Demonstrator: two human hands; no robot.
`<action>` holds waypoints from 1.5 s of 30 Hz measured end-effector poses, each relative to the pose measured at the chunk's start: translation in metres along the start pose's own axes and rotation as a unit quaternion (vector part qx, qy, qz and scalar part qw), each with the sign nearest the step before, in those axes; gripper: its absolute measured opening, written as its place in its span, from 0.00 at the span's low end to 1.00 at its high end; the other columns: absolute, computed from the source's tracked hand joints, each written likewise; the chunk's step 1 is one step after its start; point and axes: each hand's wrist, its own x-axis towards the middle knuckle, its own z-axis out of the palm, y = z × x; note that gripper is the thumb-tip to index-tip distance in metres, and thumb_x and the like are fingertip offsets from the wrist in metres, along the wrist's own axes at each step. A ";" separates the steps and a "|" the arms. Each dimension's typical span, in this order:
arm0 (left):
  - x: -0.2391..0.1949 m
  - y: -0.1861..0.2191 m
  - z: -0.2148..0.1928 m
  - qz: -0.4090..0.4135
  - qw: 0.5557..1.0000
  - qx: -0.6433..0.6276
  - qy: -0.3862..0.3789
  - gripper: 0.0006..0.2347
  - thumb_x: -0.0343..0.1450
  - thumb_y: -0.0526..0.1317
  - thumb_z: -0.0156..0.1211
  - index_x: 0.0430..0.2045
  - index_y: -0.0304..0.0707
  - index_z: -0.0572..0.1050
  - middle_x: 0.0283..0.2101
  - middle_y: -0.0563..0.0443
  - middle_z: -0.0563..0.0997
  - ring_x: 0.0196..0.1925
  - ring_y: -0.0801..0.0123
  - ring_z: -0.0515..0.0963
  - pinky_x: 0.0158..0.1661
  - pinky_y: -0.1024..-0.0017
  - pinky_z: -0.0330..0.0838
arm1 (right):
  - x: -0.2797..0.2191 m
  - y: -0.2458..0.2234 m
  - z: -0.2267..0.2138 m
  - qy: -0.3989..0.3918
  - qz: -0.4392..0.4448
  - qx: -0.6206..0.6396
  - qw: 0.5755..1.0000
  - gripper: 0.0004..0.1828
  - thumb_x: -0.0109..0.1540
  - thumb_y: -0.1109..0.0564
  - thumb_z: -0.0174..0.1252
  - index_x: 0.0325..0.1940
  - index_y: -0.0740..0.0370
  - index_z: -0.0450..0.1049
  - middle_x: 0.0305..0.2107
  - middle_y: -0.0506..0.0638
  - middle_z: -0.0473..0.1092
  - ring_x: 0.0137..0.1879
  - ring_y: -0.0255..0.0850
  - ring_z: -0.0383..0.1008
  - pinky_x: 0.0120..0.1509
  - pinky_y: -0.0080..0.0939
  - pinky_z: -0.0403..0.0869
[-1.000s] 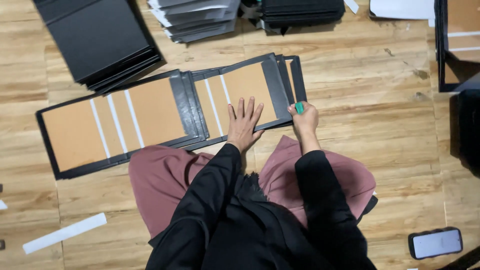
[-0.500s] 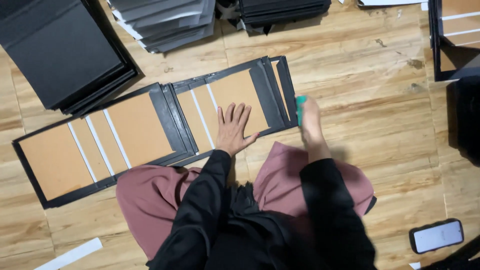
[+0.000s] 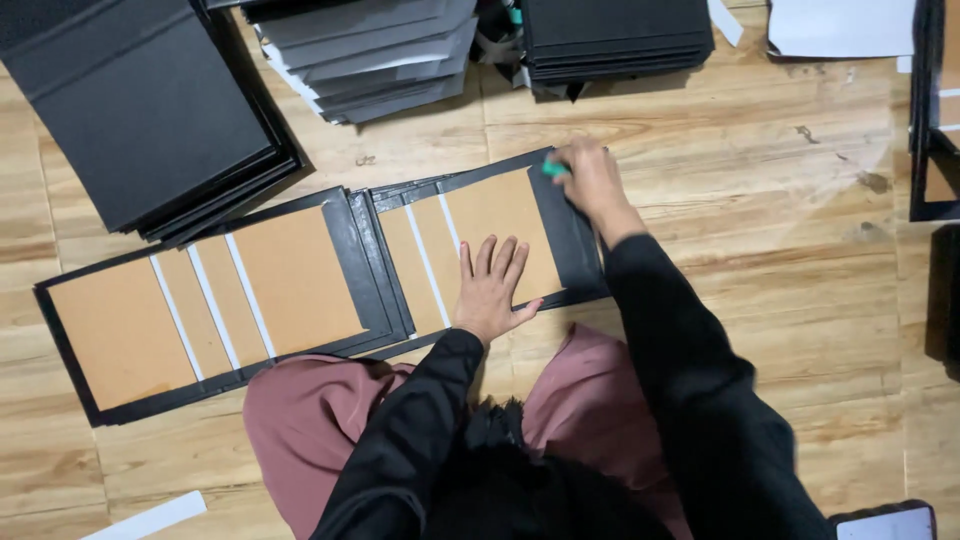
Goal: The person is using a hand tool to press and crease the edges of cardboard folders to prepare them for folding.
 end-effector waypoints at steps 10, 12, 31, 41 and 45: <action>0.000 -0.003 0.001 -0.007 1.000 0.007 -0.002 0.34 0.59 0.64 0.40 0.57 0.47 0.55 0.58 0.50 0.58 0.62 0.52 0.53 0.59 0.41 0.37 | 0.007 -0.006 -0.012 0.007 -0.016 0.002 1.000 0.14 0.46 0.59 0.67 0.34 0.56 0.73 0.29 0.51 0.67 0.44 0.50 0.69 0.48 0.52 0.70; -0.002 0.000 0.003 -0.011 1.000 0.006 -0.001 0.34 0.59 0.64 0.39 0.57 0.48 0.54 0.59 0.51 0.58 0.62 0.53 0.53 0.60 0.41 0.37 | -0.033 -0.009 -0.016 -0.016 -0.036 0.029 0.999 0.14 0.45 0.60 0.65 0.34 0.56 0.73 0.29 0.52 0.67 0.44 0.52 0.68 0.49 0.51 0.69; -0.075 -0.064 -0.114 -0.027 0.993 -0.060 -0.093 0.39 0.55 0.63 0.52 0.59 0.45 0.54 0.63 0.42 0.52 0.65 0.47 0.46 0.58 0.44 0.34 | -0.228 -0.013 -0.006 0.072 0.187 0.410 0.890 0.28 0.51 0.67 0.55 0.56 0.66 0.60 0.34 0.58 0.63 0.40 0.48 0.67 0.45 0.47 0.67; -0.117 -0.115 -0.117 -0.125 0.963 0.090 -0.219 0.52 0.42 0.52 0.73 0.61 0.55 0.45 0.66 0.48 0.38 0.65 0.41 0.40 0.54 0.36 0.49 | -0.177 -0.234 0.039 -0.060 0.305 0.540 0.783 0.12 0.52 0.55 0.56 0.37 0.59 0.73 0.21 0.55 0.69 0.12 0.34 0.60 0.10 0.30 0.61; -0.125 -0.135 -0.105 -0.132 0.957 0.097 -0.238 0.50 0.44 0.48 0.74 0.60 0.60 0.47 0.66 0.50 0.39 0.65 0.43 0.42 0.51 0.36 0.55 | -0.143 -0.257 0.097 -0.014 0.312 0.414 0.855 0.17 0.49 0.49 0.56 0.40 0.52 0.74 0.27 0.45 0.72 0.15 0.36 0.68 0.15 0.37 0.68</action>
